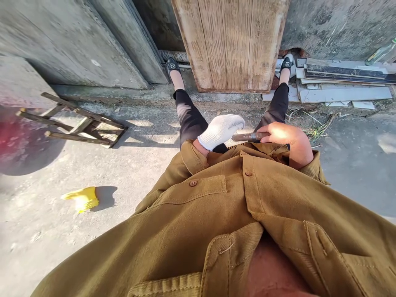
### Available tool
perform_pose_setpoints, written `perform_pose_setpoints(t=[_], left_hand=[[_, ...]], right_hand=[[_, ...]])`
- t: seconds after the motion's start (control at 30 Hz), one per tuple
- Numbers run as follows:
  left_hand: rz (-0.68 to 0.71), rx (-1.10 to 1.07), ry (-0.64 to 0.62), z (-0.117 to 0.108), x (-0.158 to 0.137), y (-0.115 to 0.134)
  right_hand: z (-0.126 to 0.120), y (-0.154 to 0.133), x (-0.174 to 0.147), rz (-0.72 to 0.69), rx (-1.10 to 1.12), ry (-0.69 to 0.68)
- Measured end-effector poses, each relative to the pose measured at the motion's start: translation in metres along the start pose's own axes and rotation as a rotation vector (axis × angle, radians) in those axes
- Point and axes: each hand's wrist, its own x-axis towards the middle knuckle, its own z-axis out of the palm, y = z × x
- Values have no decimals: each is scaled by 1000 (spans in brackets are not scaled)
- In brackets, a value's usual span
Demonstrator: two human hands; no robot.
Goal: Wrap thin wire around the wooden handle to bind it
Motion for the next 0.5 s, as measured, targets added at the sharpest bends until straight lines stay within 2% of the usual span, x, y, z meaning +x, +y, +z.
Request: perform_pose_setpoints(t=[0.03, 0.1, 0.37, 0.43, 0.5], left_hand=[[1, -24, -3, -1, 1, -1], [-4, -79, -6, -2, 2, -1], [-35, -274, 0, 6, 4, -1], [-57, -304, -17, 10, 4, 1], [-75, -333, -25, 14, 3, 4]], right_hand=[[-1, -2, 0, -51, 33, -80], [-4, -6, -1, -136, 99, -153], [-12, -14, -14, -253, 211, -138], [-12, -14, -18, -253, 229, -50], [-11, -14, -19, -183, 247, 169]])
